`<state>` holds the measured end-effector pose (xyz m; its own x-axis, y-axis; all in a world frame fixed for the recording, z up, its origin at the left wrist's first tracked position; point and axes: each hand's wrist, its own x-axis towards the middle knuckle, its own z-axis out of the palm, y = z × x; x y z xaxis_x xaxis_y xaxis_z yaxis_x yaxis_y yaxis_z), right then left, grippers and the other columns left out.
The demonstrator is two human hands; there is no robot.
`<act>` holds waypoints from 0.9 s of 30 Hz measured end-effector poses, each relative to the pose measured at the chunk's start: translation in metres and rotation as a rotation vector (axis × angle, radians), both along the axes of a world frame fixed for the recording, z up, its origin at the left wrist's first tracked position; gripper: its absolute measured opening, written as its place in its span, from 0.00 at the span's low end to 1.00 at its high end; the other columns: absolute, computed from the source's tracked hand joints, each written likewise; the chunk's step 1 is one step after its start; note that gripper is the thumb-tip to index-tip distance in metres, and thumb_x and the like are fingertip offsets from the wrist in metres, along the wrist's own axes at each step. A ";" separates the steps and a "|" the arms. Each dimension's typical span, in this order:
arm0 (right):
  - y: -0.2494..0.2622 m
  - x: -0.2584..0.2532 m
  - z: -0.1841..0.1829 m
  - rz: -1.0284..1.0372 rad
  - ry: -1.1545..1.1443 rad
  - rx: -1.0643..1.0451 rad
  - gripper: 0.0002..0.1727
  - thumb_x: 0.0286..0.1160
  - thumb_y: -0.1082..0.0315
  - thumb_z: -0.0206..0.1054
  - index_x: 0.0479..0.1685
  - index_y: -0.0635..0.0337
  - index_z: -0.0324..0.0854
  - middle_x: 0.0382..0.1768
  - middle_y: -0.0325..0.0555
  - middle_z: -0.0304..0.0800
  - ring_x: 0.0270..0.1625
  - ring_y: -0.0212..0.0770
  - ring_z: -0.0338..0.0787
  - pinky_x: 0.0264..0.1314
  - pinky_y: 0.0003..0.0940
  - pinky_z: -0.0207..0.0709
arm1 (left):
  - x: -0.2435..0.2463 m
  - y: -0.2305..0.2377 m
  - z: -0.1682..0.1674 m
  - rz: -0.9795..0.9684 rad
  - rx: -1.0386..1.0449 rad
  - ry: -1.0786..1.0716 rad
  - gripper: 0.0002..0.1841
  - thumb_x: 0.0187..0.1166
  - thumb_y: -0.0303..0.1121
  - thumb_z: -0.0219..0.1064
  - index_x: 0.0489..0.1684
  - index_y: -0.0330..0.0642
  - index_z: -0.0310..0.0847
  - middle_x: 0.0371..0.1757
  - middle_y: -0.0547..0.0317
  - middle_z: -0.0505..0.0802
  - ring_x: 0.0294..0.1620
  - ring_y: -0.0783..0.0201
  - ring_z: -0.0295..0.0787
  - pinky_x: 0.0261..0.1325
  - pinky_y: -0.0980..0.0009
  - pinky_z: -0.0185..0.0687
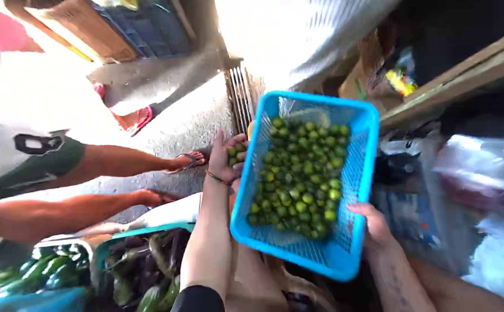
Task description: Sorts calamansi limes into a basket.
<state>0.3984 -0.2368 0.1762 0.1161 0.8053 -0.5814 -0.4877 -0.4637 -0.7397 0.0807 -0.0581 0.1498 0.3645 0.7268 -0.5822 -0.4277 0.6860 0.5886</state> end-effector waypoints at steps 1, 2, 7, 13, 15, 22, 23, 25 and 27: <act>-0.025 0.002 0.022 -0.038 -0.091 0.001 0.08 0.59 0.64 0.65 0.37 0.46 0.83 0.25 0.32 0.92 0.25 0.25 0.90 0.28 0.25 0.87 | 0.002 0.001 -0.026 0.046 0.086 -0.277 0.45 0.84 0.72 0.20 0.70 0.52 0.75 0.43 0.60 0.94 0.24 0.74 0.85 0.21 0.81 0.78; -0.051 0.005 0.044 -0.052 -0.157 0.016 0.07 0.60 0.64 0.66 0.35 0.45 0.85 0.25 0.31 0.93 0.26 0.23 0.91 0.28 0.24 0.87 | 0.010 0.000 -0.034 0.069 0.089 -0.422 0.46 0.81 0.75 0.21 0.73 0.53 0.74 0.50 0.55 0.95 0.28 0.70 0.89 0.21 0.80 0.79; -0.151 0.012 0.130 0.010 -0.190 0.156 0.10 0.60 0.55 0.79 0.42 0.36 0.95 0.37 0.27 0.99 0.39 0.21 0.95 0.43 0.21 0.90 | 0.043 -0.024 -0.016 0.003 0.058 -0.627 0.53 0.75 0.80 0.18 0.83 0.54 0.72 0.73 0.43 0.87 0.69 0.43 0.88 0.57 0.51 0.91; -0.238 0.024 0.119 -0.114 -0.081 0.281 0.14 0.64 0.57 0.77 0.50 0.43 0.94 0.44 0.32 0.99 0.46 0.25 0.96 0.50 0.26 0.91 | 0.071 -0.059 -0.002 -0.020 0.152 -0.723 0.38 0.88 0.58 0.29 0.90 0.48 0.63 0.81 0.40 0.78 0.78 0.40 0.79 0.72 0.43 0.80; -0.254 0.020 0.121 -0.095 -0.055 0.306 0.13 0.69 0.56 0.73 0.50 0.41 0.95 0.43 0.29 0.99 0.46 0.22 0.96 0.50 0.23 0.90 | 0.079 -0.071 0.002 -0.005 0.130 -0.733 0.31 0.85 0.41 0.37 0.89 0.45 0.61 0.80 0.39 0.79 0.78 0.41 0.80 0.74 0.45 0.80; -0.269 0.003 0.144 -0.187 -0.017 0.238 0.09 0.59 0.57 0.78 0.39 0.43 0.96 0.34 0.34 0.99 0.37 0.25 0.97 0.41 0.24 0.91 | 0.089 -0.085 0.017 -0.052 -0.044 -0.471 0.27 0.89 0.39 0.41 0.85 0.46 0.67 0.73 0.40 0.86 0.71 0.40 0.85 0.66 0.42 0.83; -0.274 0.006 0.142 -0.174 -0.045 0.243 0.09 0.60 0.56 0.78 0.39 0.42 0.96 0.33 0.33 0.99 0.36 0.24 0.96 0.40 0.23 0.90 | 0.090 -0.090 0.019 -0.048 -0.082 -0.415 0.26 0.89 0.42 0.43 0.82 0.46 0.71 0.70 0.43 0.88 0.67 0.44 0.88 0.63 0.46 0.86; -0.278 0.022 0.130 -0.065 -0.088 0.333 0.12 0.68 0.53 0.74 0.46 0.40 0.96 0.38 0.28 0.99 0.40 0.21 0.96 0.45 0.20 0.90 | 0.096 -0.096 0.020 -0.041 -0.123 -0.256 0.25 0.89 0.48 0.44 0.74 0.49 0.76 0.60 0.50 0.92 0.49 0.57 0.93 0.48 0.62 0.88; -0.275 0.028 0.122 -0.053 -0.090 0.341 0.12 0.67 0.52 0.74 0.45 0.40 0.96 0.36 0.28 0.99 0.37 0.21 0.95 0.43 0.20 0.89 | 0.103 -0.093 0.009 -0.067 -0.154 -0.183 0.27 0.89 0.51 0.40 0.72 0.49 0.77 0.55 0.52 0.94 0.38 0.63 0.92 0.38 0.69 0.84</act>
<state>0.4262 -0.5118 0.2982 0.2012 0.9427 -0.2660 -0.4305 -0.1588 -0.8885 0.1837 -0.1511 0.1584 0.5185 0.6051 -0.6042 -0.4679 0.7921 0.3919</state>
